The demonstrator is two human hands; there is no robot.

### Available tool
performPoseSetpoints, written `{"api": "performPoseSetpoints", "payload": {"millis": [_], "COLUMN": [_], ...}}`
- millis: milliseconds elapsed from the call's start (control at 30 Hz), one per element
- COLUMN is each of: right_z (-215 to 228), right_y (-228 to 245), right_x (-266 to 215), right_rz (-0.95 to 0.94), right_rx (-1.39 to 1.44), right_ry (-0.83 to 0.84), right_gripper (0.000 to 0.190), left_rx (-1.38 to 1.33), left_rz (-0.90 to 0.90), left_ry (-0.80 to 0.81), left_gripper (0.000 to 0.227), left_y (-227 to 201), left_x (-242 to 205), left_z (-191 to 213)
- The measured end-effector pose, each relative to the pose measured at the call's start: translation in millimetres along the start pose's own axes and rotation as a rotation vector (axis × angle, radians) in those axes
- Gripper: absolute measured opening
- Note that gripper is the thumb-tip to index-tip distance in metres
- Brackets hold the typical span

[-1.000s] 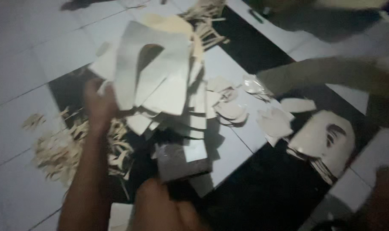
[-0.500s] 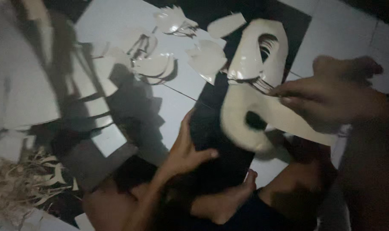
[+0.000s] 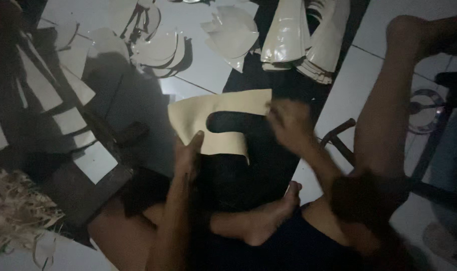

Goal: The person sits on the floor and uses a knife to cut a U-shaped hole into a beige shoe sole. They repeatedly trim the edges and refine the shape of the cutout, then place the finished sole aside.

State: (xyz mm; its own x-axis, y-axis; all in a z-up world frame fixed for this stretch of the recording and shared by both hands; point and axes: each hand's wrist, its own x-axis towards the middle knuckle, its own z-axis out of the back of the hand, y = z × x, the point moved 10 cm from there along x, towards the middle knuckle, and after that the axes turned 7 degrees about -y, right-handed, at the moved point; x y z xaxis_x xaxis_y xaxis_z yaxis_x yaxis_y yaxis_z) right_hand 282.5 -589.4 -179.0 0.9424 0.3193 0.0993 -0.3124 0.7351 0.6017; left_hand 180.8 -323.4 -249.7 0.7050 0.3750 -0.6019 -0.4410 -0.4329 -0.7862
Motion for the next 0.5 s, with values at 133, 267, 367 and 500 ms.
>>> {"api": "performPoseSetpoints", "payload": {"millis": [133,267,367,500], "right_z": [-76.5,-94.7,-54.7,16.6], "right_y": [5.5,22.0,20.8,2.3], "right_x": [-52.9,-82.1,-73.7,-71.5], "right_rz": [-0.221,-0.369,-0.321,-0.285], "right_rx": [0.397,0.488,0.417,0.641], "right_ry": [0.334,0.405,0.364,0.344], "right_gripper": [0.079,0.100,0.071,0.049], "left_rx": [-0.097,-0.134,-0.112,-0.316], "left_rz": [0.007,-0.125,-0.176,-0.053], "left_ry": [0.006,0.057,0.074,0.199], "left_gripper": [0.080,0.093,0.100,0.084], "left_y": [-24.7,-57.6,-78.4,-61.5], "left_x": [-21.7,-71.5,-107.5,-150.6], "left_z": [-2.5,-34.5,-48.6,-79.9]}}
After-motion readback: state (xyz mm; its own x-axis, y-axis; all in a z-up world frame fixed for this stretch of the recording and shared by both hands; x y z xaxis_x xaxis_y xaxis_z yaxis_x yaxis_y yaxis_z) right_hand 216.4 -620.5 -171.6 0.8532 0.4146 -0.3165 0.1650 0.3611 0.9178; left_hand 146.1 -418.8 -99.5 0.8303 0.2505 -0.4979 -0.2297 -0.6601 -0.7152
